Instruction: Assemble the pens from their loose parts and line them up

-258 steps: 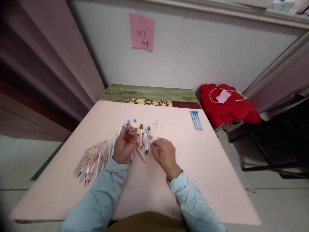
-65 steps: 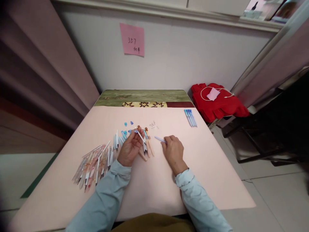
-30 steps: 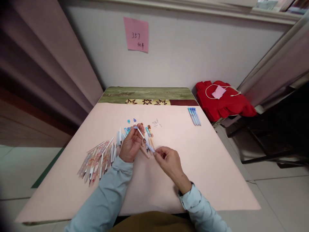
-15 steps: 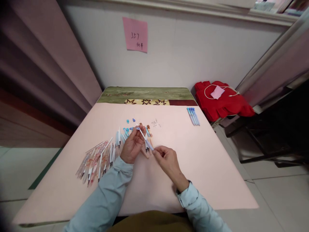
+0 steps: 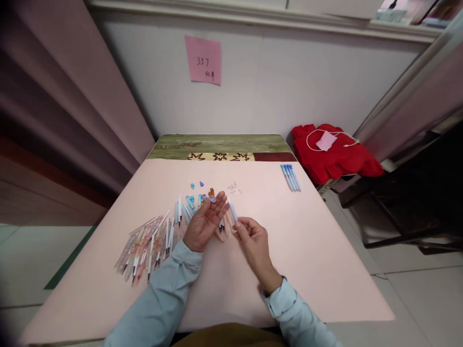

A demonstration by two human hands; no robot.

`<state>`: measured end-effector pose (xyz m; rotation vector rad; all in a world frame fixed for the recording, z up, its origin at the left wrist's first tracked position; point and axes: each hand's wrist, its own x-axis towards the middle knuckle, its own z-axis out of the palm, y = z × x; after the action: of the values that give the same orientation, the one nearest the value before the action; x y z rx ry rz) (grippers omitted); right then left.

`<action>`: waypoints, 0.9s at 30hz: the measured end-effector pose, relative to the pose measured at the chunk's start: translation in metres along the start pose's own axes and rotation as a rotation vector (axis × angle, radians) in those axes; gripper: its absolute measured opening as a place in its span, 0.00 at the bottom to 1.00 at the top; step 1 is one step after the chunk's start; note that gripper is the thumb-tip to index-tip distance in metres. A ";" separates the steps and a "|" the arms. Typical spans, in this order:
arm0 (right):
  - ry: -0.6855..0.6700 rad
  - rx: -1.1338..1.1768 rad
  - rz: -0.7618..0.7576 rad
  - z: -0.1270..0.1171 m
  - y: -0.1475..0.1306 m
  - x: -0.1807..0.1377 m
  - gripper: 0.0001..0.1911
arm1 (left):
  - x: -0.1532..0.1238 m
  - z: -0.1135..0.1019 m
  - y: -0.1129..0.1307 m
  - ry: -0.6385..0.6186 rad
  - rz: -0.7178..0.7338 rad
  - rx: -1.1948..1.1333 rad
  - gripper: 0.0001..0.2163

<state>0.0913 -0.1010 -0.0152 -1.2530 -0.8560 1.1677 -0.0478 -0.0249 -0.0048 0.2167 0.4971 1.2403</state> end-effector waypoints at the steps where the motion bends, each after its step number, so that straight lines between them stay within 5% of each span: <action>1: -0.001 -0.069 -0.040 -0.003 -0.004 -0.001 0.16 | 0.001 -0.001 0.000 0.004 0.006 -0.005 0.05; 8: 0.017 -0.482 -0.290 -0.013 -0.028 -0.003 0.11 | 0.002 -0.004 -0.005 0.062 -0.006 0.044 0.04; 27: 0.152 -0.746 -0.492 -0.016 -0.036 -0.002 0.08 | -0.006 0.005 -0.009 0.016 0.036 0.272 0.07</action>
<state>0.1126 -0.1044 0.0176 -1.5642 -1.4541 0.3441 -0.0395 -0.0326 -0.0027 0.4481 0.6784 1.2080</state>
